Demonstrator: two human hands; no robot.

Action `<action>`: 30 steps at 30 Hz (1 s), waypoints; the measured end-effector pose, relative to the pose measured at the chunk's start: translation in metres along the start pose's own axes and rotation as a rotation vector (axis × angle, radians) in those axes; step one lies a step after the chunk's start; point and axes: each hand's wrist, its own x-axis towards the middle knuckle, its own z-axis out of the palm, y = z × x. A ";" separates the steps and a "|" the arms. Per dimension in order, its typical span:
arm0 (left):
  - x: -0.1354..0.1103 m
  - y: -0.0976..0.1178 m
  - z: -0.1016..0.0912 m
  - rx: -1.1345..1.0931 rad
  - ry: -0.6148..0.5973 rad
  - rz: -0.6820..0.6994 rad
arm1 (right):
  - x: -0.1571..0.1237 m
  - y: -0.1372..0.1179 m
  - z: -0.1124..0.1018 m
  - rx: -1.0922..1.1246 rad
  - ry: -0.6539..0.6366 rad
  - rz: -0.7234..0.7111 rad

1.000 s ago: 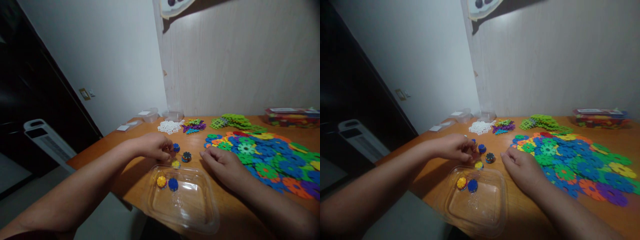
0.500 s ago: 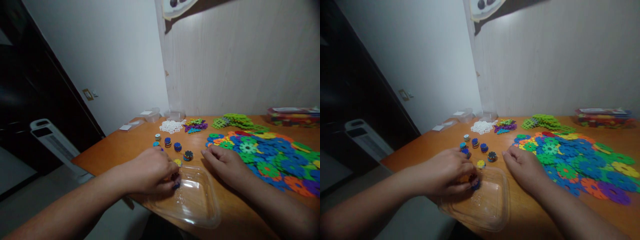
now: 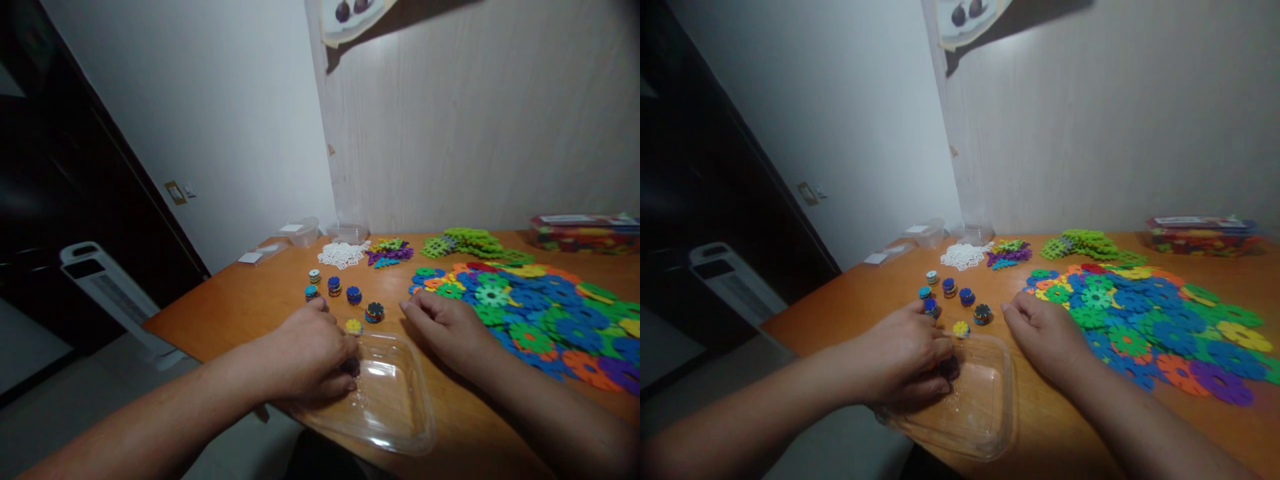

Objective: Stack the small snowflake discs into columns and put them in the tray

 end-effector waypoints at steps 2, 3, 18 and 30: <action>0.002 0.001 0.001 0.004 -0.006 -0.002 | 0.000 0.001 0.000 -0.001 0.002 0.006; 0.003 0.002 0.002 0.009 -0.008 -0.008 | 0.000 0.001 0.000 0.000 0.005 0.006; -0.002 -0.013 -0.011 -0.044 0.054 -0.059 | 0.000 0.002 0.001 -0.001 0.021 -0.022; 0.042 -0.061 -0.022 -0.150 -0.195 -0.117 | 0.001 0.005 0.001 -0.014 -0.007 0.023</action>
